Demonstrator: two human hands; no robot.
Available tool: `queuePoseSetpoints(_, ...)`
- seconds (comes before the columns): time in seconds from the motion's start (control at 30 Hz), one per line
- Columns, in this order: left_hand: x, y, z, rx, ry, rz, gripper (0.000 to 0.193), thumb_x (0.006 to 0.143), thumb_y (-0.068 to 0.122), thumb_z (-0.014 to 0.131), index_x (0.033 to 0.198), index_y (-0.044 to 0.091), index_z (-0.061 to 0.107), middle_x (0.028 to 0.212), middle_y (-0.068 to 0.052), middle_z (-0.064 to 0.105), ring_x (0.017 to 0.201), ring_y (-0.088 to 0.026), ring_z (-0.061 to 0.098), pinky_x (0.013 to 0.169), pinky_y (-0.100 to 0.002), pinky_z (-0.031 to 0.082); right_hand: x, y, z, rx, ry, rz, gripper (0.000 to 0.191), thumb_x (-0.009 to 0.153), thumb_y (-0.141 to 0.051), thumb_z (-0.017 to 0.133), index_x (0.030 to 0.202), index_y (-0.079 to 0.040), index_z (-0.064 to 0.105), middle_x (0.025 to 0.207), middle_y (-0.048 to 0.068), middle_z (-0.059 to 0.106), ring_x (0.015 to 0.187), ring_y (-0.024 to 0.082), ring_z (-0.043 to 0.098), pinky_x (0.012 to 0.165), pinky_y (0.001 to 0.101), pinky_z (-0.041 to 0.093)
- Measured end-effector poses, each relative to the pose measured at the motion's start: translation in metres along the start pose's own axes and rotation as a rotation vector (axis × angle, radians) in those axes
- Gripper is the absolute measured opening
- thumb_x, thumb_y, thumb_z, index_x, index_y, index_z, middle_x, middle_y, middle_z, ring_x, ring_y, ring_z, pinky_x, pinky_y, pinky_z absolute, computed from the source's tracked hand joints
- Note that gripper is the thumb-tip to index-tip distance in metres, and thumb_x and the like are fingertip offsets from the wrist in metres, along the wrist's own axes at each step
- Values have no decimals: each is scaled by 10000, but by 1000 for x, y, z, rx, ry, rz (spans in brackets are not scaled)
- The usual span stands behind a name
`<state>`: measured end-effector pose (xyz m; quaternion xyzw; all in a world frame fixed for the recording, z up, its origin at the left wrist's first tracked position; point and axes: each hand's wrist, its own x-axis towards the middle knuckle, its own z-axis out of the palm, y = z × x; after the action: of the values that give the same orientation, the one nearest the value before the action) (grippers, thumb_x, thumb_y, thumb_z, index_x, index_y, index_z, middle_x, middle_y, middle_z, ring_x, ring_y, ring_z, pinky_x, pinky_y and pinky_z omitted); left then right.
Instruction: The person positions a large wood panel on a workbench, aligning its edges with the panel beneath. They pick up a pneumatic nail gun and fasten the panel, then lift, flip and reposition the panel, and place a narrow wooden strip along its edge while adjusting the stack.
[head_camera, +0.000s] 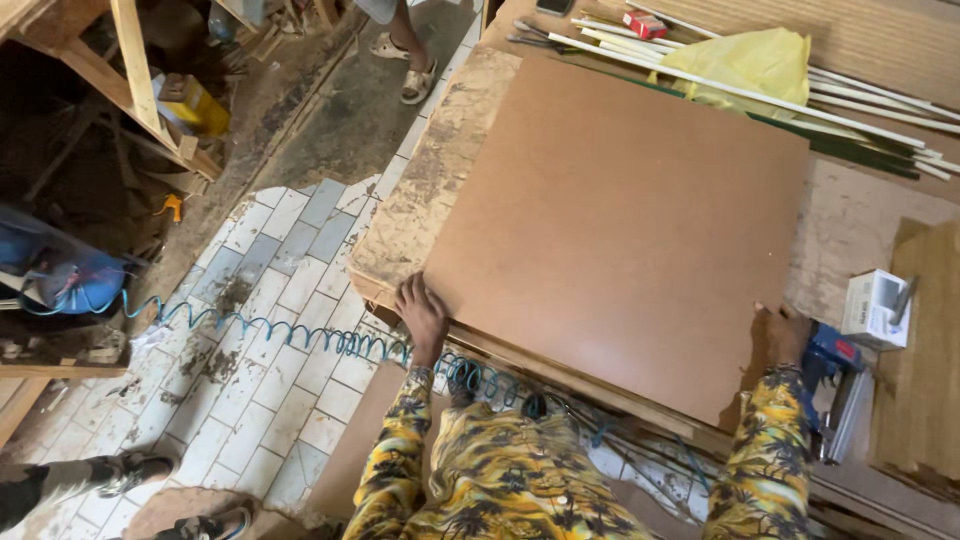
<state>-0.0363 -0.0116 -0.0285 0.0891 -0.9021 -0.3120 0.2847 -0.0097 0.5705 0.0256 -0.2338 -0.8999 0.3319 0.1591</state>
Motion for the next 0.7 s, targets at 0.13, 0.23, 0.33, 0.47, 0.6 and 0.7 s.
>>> queuePoseSetpoints(0.13,5,-3,7,-42,52,-83,341,975,181,505,1272,66,626,1259,-158,623,1223,-388,511,1064,-527,363,0,7,4,320,-23,60,289,911,-121,816,1184,-35,780,990,-60,707,850,48,579,731,243,482)
queuePoseSetpoints(0.23,5,-4,8,-50,76,-128,296,979,168,513,1228,77,645,1209,-144,633,1205,-382,522,1071,-519,371,7,10,5,317,-74,257,242,949,-144,874,1127,-8,783,897,-44,616,765,106,457,644,299,362)
queuePoseSetpoints(0.33,6,-6,4,2,3,-165,325,935,155,528,1224,83,657,1191,-141,640,1202,-374,526,1064,-547,348,11,1,5,314,-99,270,241,943,-157,851,1139,-44,768,941,-69,668,786,57,532,669,233,412)
queuePoseSetpoints(0.47,41,-5,8,104,-143,15,454,893,209,633,1286,-16,608,1236,-232,630,1155,-424,551,1000,-597,363,-4,-27,8,342,10,52,243,939,-122,796,1172,-67,754,1006,-72,706,847,28,606,714,193,500)
queuePoseSetpoints(0.6,106,15,39,-214,-321,149,749,867,352,845,1358,-94,499,1306,-369,583,1140,-507,604,962,-509,535,-20,-54,8,248,114,1,209,1003,-141,835,1098,27,753,947,-5,681,842,71,560,746,267,483)
queuePoseSetpoints(0.7,134,34,51,-58,-698,-234,1071,785,406,847,1609,4,293,1215,-278,701,1129,-414,676,961,-469,549,-17,-61,4,311,96,70,291,935,-187,817,1158,-12,750,976,-27,726,839,58,605,759,268,519)
